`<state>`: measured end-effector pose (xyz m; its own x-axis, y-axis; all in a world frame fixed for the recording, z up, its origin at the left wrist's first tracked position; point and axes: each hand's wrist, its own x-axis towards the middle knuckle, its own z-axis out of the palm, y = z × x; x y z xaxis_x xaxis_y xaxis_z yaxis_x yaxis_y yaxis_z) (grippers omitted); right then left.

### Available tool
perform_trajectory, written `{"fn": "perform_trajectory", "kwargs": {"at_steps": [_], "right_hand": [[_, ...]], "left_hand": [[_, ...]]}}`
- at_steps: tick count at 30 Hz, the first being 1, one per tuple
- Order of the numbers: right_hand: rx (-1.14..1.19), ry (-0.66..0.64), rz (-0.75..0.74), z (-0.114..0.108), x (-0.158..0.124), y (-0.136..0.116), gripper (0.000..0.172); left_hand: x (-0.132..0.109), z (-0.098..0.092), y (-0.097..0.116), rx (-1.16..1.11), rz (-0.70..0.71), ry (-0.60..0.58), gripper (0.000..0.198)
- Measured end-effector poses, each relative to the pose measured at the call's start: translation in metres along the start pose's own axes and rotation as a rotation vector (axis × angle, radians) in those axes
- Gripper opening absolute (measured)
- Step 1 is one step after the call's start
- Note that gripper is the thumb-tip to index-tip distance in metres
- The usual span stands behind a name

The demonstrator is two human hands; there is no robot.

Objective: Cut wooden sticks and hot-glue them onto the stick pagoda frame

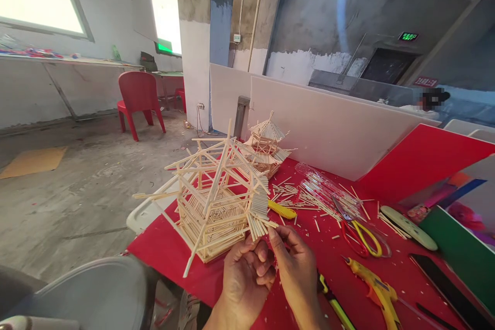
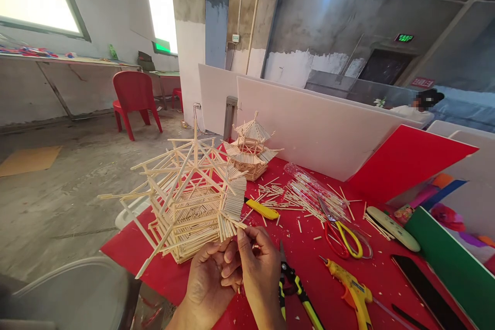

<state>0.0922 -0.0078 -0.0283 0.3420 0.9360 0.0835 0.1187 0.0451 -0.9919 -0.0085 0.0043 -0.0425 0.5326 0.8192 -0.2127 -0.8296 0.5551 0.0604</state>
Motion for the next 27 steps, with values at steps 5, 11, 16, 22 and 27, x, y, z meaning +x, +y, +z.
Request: {"fn": "perform_trajectory", "kwargs": {"at_steps": [5,11,16,22,27], "right_hand": [[-0.007,0.013,0.002,0.0010,0.0003,-0.0009,0.040],[0.025,0.021,0.019,0.0025,0.0007,0.0014,0.041],[0.032,0.019,0.024,0.0021,0.0003,-0.0006,0.041],[-0.019,0.064,-0.013,0.0001,-0.0001,-0.0065,0.041],[-0.020,0.045,-0.004,0.0002,0.0001,-0.0058,0.040]], "left_hand": [[-0.0003,0.0019,0.0005,0.004,0.000,0.000,0.013],[0.0004,-0.0013,0.0005,0.015,0.014,-0.020,0.012],[0.0009,-0.0024,0.0000,0.013,0.020,-0.022,0.012],[0.0001,-0.0013,-0.0002,0.015,0.017,-0.014,0.012],[-0.0004,-0.0010,-0.0001,0.025,0.025,-0.010,0.012]]}}
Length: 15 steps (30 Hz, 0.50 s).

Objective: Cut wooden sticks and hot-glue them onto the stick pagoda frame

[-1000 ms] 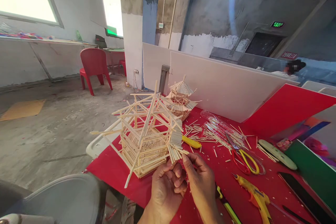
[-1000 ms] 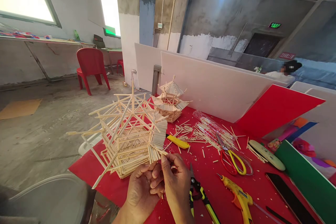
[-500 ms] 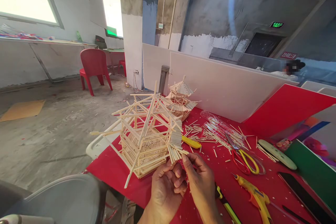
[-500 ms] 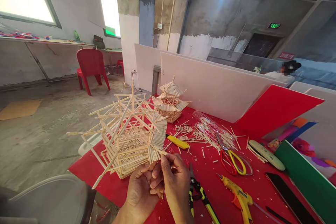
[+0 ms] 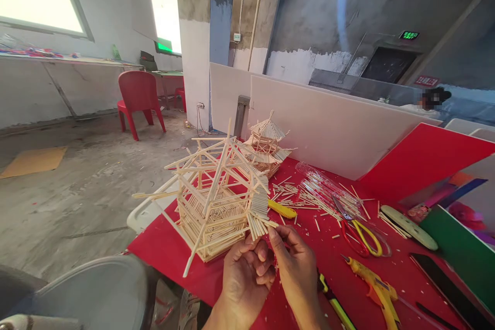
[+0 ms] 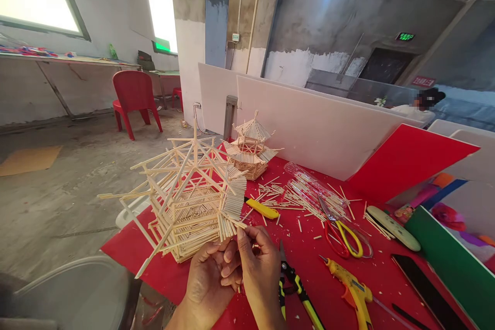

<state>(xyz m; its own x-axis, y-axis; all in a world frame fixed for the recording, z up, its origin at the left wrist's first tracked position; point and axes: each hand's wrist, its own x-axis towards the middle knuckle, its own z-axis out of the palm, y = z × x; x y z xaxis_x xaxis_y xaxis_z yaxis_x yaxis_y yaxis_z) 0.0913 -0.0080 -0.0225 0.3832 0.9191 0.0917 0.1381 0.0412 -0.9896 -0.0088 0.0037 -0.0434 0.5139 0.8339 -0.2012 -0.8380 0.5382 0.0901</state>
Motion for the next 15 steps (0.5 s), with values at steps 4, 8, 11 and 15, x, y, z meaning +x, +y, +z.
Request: {"fn": "perform_trajectory", "kwargs": {"at_steps": [4,8,11,15], "right_hand": [[0.007,-0.005,0.001,0.0009,0.0005,0.0002,0.040],[0.013,-0.028,0.007,0.0011,0.0006,0.0012,0.041],[0.015,-0.029,0.004,0.0008,0.0005,0.0036,0.041],[0.015,-0.018,-0.015,0.0008,0.0003,0.0048,0.039]], "left_hand": [[-0.0005,0.0013,0.0000,-0.002,0.001,0.017,0.012],[-0.0009,0.0018,0.0000,-0.003,0.002,0.009,0.013],[-0.0010,0.0013,-0.0001,0.000,0.004,-0.003,0.013],[-0.0008,0.0004,-0.0003,-0.002,-0.003,-0.013,0.013]]}}
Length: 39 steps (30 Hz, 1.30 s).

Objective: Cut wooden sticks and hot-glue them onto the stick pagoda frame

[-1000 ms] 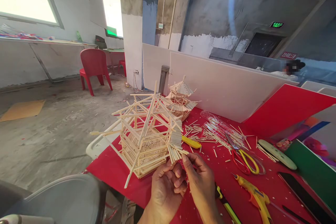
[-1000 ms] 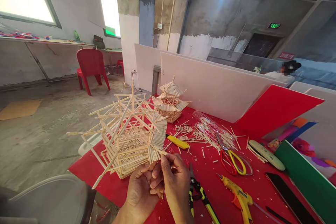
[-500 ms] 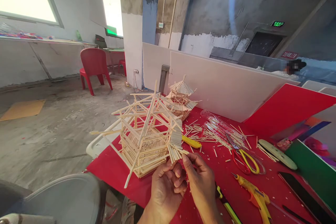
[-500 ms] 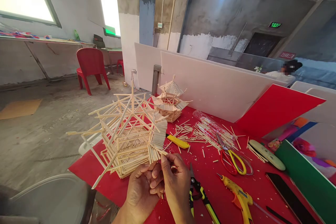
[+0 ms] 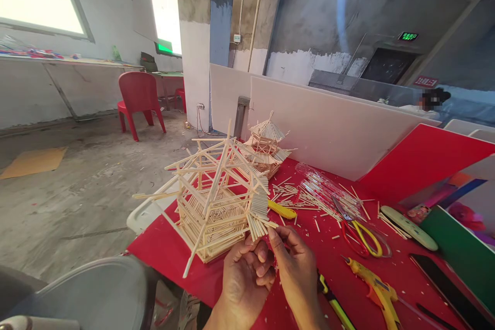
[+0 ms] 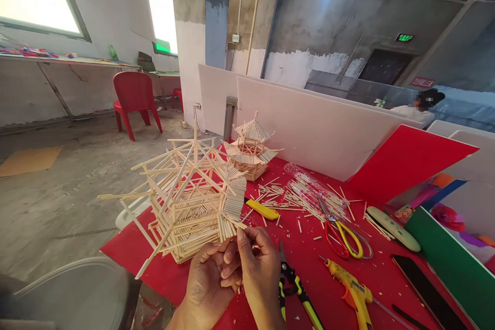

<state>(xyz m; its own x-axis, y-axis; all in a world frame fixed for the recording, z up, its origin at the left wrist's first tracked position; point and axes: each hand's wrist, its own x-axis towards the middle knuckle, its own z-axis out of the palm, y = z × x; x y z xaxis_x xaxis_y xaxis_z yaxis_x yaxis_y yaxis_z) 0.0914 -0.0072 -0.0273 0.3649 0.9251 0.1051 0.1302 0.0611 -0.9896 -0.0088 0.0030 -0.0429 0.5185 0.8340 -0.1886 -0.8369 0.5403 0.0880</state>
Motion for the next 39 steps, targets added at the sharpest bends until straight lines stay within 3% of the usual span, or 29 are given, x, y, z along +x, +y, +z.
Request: {"fn": "perform_trajectory", "kwargs": {"at_steps": [22,32,39], "right_hand": [[0.018,0.039,-0.007,0.0012,-0.0020,-0.0034,0.043],[0.162,-0.042,0.146,0.0029,-0.0012,0.0042,0.044],[0.187,-0.051,0.162,0.0030,-0.0020,0.0002,0.044]], "left_hand": [[0.0011,-0.0009,0.0000,-0.007,-0.020,0.004,0.013],[0.0006,0.0001,-0.0003,0.000,-0.004,0.017,0.012],[0.0017,0.0000,0.0002,-0.005,-0.014,0.011,0.013]]}}
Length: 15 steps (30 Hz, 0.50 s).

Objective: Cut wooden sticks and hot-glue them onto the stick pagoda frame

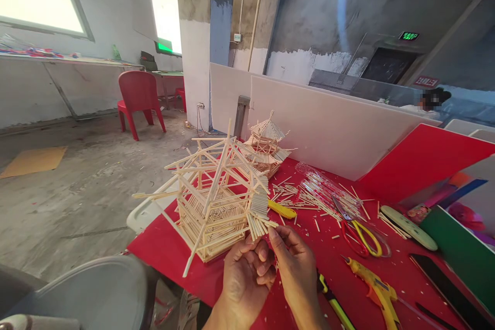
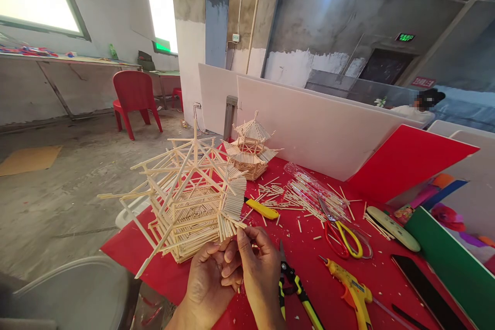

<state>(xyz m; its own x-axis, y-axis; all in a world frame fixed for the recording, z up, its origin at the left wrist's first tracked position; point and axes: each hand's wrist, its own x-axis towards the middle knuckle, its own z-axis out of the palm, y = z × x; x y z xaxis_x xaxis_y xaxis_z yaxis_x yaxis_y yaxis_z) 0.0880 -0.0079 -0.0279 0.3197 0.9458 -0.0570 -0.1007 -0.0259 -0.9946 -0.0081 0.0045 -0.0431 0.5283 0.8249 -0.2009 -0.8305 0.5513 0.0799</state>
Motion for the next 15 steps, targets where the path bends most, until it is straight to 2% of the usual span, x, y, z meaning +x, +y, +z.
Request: {"fn": "perform_trajectory", "kwargs": {"at_steps": [15], "right_hand": [[0.028,-0.010,-0.006,-0.0012,0.0018,0.0082,0.039]], "left_hand": [[-0.0006,-0.0005,-0.0005,-0.005,0.001,-0.015,0.013]]}}
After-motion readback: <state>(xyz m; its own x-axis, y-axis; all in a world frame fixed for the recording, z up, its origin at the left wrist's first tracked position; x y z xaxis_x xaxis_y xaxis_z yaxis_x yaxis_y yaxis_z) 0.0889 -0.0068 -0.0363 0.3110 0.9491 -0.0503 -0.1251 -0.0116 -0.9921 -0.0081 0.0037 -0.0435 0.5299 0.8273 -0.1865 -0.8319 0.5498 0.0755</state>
